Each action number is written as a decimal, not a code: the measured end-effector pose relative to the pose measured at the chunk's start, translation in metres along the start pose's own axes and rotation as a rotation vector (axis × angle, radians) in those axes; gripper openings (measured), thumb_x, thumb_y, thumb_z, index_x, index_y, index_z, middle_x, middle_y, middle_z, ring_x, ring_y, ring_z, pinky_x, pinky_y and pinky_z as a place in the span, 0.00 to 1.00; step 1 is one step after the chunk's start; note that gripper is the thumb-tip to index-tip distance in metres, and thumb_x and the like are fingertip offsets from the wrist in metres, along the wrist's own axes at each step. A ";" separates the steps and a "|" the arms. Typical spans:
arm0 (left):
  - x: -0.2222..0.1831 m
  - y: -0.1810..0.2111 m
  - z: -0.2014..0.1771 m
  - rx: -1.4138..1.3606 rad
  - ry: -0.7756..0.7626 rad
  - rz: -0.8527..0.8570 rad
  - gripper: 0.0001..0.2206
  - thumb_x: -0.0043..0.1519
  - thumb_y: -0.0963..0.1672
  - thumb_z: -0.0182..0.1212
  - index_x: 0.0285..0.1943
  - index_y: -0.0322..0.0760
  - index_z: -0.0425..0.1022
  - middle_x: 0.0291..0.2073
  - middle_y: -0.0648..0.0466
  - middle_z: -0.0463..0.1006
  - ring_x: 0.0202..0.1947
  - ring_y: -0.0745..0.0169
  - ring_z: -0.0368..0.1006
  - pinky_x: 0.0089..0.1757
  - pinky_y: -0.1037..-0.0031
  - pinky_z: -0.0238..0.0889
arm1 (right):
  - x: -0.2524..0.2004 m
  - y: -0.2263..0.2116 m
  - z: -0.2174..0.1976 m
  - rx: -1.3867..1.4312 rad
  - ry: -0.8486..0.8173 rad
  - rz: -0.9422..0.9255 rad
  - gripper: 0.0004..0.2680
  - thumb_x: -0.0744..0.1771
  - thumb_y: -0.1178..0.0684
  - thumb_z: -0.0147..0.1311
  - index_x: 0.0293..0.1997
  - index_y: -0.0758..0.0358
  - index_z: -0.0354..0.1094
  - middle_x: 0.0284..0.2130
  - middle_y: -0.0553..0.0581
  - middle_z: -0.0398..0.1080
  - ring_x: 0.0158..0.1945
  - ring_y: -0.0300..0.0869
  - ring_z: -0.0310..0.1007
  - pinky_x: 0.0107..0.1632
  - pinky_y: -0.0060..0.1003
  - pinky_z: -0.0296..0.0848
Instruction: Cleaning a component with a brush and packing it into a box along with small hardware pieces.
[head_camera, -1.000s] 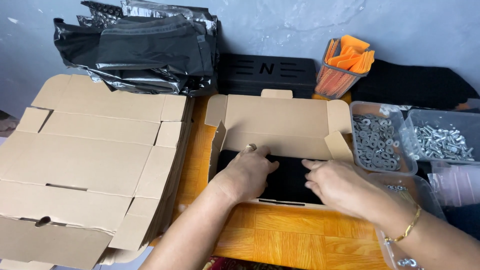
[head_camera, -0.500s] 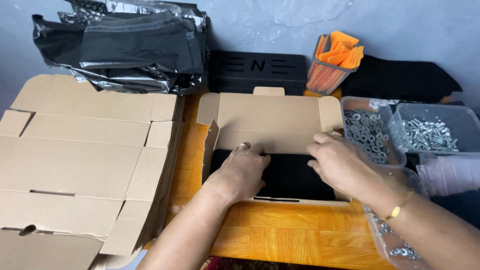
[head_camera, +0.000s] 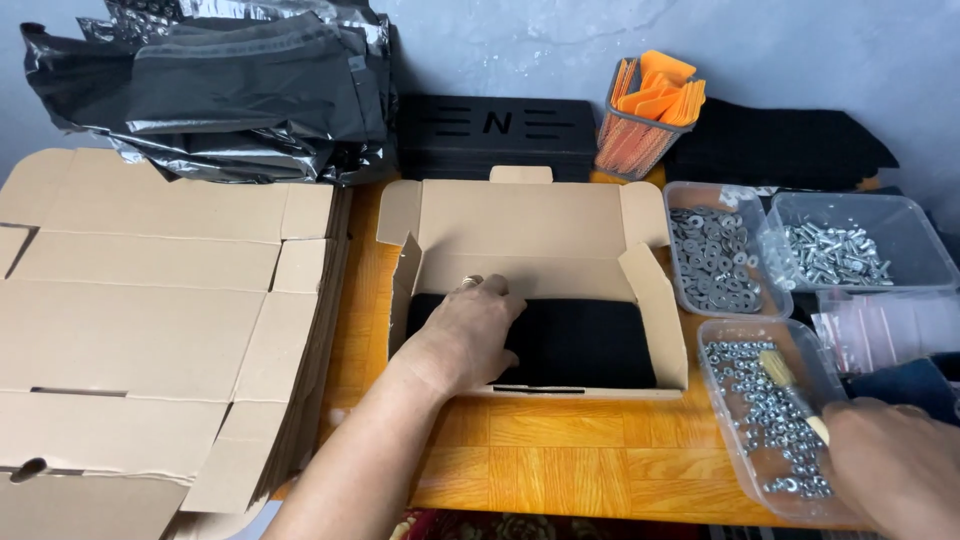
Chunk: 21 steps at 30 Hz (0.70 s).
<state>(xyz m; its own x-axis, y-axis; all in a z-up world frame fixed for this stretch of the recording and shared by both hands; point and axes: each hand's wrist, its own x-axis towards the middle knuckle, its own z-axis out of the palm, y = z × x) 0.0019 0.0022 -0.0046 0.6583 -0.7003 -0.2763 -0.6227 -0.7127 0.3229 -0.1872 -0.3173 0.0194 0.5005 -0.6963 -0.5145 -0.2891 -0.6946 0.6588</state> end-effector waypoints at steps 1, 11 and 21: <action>0.000 0.000 0.001 0.000 0.002 0.000 0.22 0.54 0.45 0.74 0.57 0.41 0.74 0.54 0.48 0.69 0.54 0.41 0.67 0.52 0.52 0.69 | 0.015 0.005 0.019 0.000 0.002 0.001 0.09 0.68 0.38 0.48 0.48 0.30 0.76 0.46 0.34 0.80 0.51 0.28 0.83 0.51 0.20 0.80; 0.003 -0.005 0.010 -0.011 0.086 0.062 0.24 0.52 0.49 0.75 0.59 0.47 0.78 0.59 0.45 0.63 0.59 0.37 0.61 0.62 0.54 0.55 | 0.073 0.055 0.057 0.719 0.929 -0.472 0.20 0.66 0.52 0.49 0.69 0.50 0.65 0.41 0.55 0.69 0.42 0.45 0.70 0.50 0.39 0.64; -0.006 0.004 -0.005 0.017 -0.046 -0.011 0.29 0.54 0.49 0.76 0.66 0.49 0.72 0.55 0.48 0.68 0.60 0.42 0.62 0.64 0.53 0.53 | -0.073 -0.086 -0.143 0.232 0.532 -0.694 0.25 0.68 0.66 0.39 0.70 0.36 0.58 0.33 0.50 0.63 0.42 0.47 0.73 0.46 0.48 0.76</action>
<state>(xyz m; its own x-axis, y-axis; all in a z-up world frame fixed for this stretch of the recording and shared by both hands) -0.0023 0.0041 0.0031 0.6451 -0.6931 -0.3215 -0.6228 -0.7208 0.3043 -0.0818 -0.1809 0.0789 0.9179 0.0287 -0.3957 0.0904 -0.9863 0.1381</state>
